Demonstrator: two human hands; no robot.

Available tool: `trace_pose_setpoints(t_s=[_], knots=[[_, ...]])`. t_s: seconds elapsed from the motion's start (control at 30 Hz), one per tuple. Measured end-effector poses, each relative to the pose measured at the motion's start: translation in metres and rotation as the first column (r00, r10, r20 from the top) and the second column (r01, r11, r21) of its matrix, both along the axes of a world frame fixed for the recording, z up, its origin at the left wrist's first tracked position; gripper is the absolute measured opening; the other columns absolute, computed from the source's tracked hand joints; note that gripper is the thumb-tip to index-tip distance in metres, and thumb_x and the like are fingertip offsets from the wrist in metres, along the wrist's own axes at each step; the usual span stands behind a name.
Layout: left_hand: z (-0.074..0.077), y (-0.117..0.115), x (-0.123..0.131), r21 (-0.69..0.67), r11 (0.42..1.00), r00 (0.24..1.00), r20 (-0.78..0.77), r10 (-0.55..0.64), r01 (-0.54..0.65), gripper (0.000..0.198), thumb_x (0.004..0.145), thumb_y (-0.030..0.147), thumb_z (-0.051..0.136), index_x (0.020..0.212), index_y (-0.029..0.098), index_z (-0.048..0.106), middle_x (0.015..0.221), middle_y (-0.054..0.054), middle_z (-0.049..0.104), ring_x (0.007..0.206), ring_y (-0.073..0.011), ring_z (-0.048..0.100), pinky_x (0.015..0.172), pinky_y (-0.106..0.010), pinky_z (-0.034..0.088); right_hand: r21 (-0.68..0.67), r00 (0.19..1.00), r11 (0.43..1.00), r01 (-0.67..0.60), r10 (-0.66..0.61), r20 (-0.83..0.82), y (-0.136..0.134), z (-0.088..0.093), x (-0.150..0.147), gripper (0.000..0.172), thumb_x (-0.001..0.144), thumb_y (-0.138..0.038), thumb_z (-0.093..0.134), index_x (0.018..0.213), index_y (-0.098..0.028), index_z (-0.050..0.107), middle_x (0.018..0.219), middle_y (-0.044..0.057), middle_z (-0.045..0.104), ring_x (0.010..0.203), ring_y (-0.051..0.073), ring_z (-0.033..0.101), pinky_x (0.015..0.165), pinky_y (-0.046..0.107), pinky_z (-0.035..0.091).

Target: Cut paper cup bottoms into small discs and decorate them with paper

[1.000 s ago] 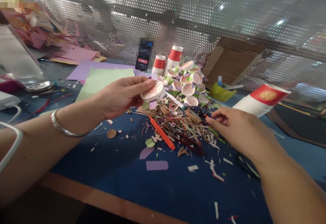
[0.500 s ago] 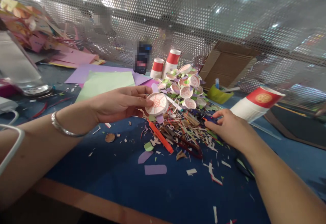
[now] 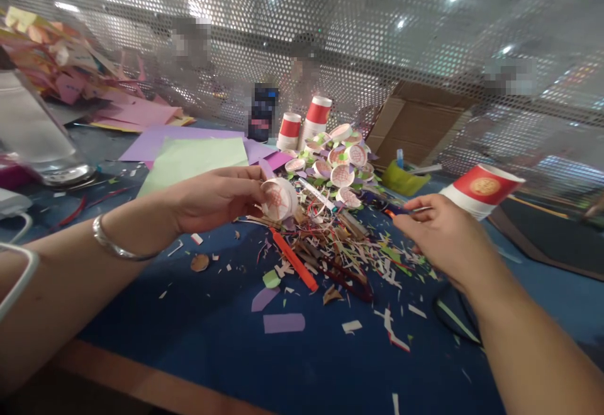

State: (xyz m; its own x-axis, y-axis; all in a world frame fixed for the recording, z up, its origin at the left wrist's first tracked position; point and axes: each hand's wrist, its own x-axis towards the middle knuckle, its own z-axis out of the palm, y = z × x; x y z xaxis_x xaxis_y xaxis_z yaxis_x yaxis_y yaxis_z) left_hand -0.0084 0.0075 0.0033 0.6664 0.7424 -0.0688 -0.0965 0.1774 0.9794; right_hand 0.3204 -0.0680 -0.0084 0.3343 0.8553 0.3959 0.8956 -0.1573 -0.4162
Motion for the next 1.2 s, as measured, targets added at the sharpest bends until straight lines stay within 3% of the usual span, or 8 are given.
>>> trace_pose_setpoints(t_s=[0.17,0.27,0.5,0.7,1.2], knots=[[-0.004,0.001,0.000,0.043,0.998,0.999,-0.019,-0.048,0.049,0.007,0.084,0.010,0.062,0.079,0.015,0.061,0.081,-0.004,0.071,0.078,-0.0148,0.067,0.083,-0.033,0.051,0.066,0.982,0.997,-0.048,0.060,-0.182,-0.010,0.009,-0.021,0.044,0.059,-0.053,0.070,0.091,-0.023,0.060,0.081,0.007,0.070,0.073,0.025,0.069,0.061,0.038,0.056],[-0.008,0.002,0.000,0.072,0.995,0.998,0.007,-0.067,0.066,0.010,0.079,0.010,0.066,0.080,0.017,0.059,0.079,0.000,0.070,0.077,-0.0141,0.068,0.081,-0.031,0.052,0.145,0.972,0.984,-0.102,0.129,-0.197,-0.019,0.012,-0.038,0.044,0.062,-0.052,0.073,0.095,-0.024,0.062,0.089,0.006,0.070,0.080,0.025,0.069,0.072,0.041,0.056],[-0.011,0.002,0.003,0.154,0.983,0.995,-0.041,-0.095,0.101,0.015,0.080,0.009,0.067,0.088,0.018,0.059,0.084,-0.001,0.073,0.082,-0.0149,0.069,0.083,-0.031,0.050,0.273,0.986,0.952,-0.141,0.159,-0.043,-0.037,0.015,-0.063,0.038,0.069,-0.043,0.075,0.102,-0.028,0.064,0.093,0.003,0.072,0.074,0.021,0.070,0.076,0.039,0.060],[-0.009,-0.001,0.004,0.174,0.979,0.993,-0.069,-0.098,0.108,0.015,0.080,0.009,0.068,0.088,0.017,0.057,0.086,-0.004,0.074,0.083,-0.0172,0.070,0.083,-0.034,0.051,0.287,0.987,0.944,-0.160,0.145,0.074,-0.041,0.013,-0.066,0.037,0.073,-0.049,0.074,0.103,-0.029,0.065,0.096,0.002,0.074,0.083,0.027,0.075,0.076,0.043,0.060],[-0.007,-0.003,0.005,0.186,0.976,0.992,-0.080,-0.103,0.116,0.014,0.079,0.010,0.068,0.086,0.018,0.059,0.079,0.000,0.071,0.078,-0.0138,0.067,0.077,-0.029,0.048,0.288,0.972,0.939,-0.189,0.137,0.190,-0.042,0.016,-0.068,0.034,0.079,-0.047,0.070,0.103,-0.024,0.065,0.098,0.005,0.072,0.084,0.026,0.074,0.084,0.043,0.063]])
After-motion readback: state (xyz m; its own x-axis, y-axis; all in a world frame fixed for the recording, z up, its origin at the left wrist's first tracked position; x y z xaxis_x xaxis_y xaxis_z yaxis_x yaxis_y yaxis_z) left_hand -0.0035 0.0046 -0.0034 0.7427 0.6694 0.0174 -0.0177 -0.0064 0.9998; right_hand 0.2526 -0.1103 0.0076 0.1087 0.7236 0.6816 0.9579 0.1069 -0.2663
